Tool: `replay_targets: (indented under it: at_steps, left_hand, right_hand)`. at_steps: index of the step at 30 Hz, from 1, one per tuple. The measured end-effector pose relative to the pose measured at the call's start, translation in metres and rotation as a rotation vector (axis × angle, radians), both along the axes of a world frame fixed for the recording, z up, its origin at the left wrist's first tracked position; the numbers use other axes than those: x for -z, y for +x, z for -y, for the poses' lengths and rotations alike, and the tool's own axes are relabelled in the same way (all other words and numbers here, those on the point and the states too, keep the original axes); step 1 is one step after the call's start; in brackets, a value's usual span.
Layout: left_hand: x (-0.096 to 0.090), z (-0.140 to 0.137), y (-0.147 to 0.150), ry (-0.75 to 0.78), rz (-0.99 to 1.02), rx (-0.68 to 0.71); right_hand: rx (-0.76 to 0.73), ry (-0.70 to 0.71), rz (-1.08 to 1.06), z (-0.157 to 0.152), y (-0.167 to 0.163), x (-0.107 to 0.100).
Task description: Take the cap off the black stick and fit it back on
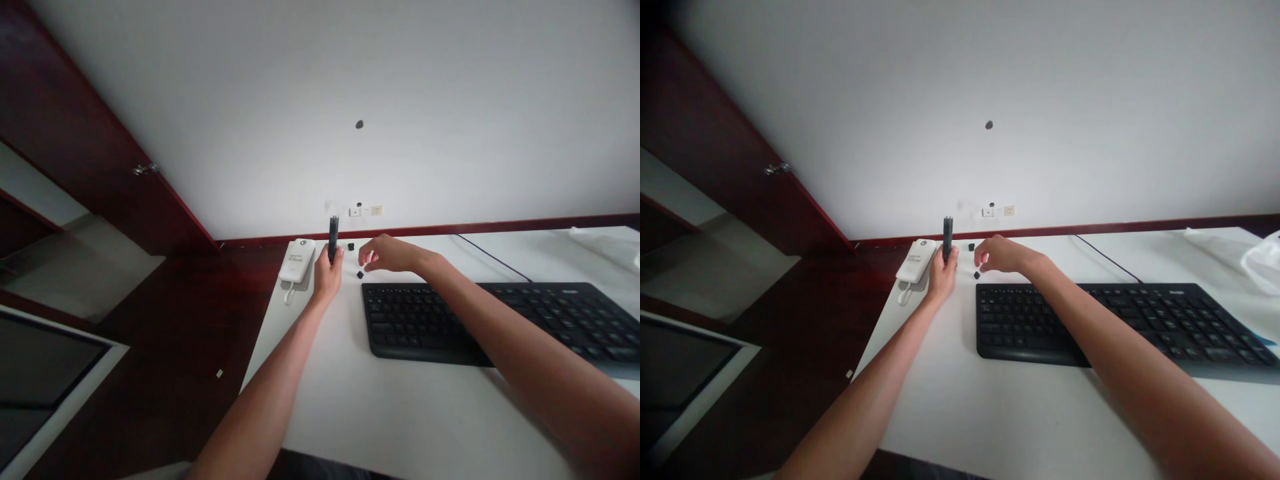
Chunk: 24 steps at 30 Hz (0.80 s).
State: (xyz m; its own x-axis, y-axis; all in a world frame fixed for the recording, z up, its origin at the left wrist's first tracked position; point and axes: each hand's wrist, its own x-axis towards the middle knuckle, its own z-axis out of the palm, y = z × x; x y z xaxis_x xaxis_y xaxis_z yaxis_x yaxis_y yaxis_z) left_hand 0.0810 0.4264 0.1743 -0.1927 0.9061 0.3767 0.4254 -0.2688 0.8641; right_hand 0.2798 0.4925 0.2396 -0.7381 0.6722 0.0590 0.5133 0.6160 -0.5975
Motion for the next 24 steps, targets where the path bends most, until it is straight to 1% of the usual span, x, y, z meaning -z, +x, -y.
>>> replay_targets:
  at_steps: [2,5,8,11,13,16,18,21,24]
  left_hand:
    - [0.001,-0.001,0.000,-0.019,0.013,-0.005]
    - [0.002,-0.001,0.000,-0.039,0.041,-0.021]
    - [0.002,0.000,0.000,-0.039,0.049,-0.033]
    - [0.002,0.000,0.000,-0.029,0.028,-0.035]
    - [0.001,-0.001,-0.001,-0.026,0.017,-0.042]
    - [0.002,-0.001,-0.001,-0.028,0.016,-0.039]
    - [0.003,-0.002,-0.002,-0.031,0.028,-0.026]
    - [0.006,-0.003,-0.002,-0.046,0.053,-0.028]
    - [0.007,-0.004,-0.002,-0.049,0.076,-0.038]
  right_hand:
    - [-0.037,-0.034,-0.013,0.000,0.000,0.007]
    - [-0.055,-0.009,-0.005,0.002,-0.004,0.014]
    - [-0.099,0.027,0.022,0.003,-0.009,0.015]
    - [-0.142,0.010,0.040,0.000,-0.007,0.014]
    - [-0.096,0.007,0.030,-0.004,-0.002,0.014]
    - [0.074,0.039,-0.023,-0.014,0.008,0.019]
    - [0.160,0.061,-0.055,-0.020,0.013,0.026]
    - [0.205,0.093,-0.077,-0.027,0.018,0.035]
    - [0.235,0.118,-0.062,-0.029,0.018,0.040]
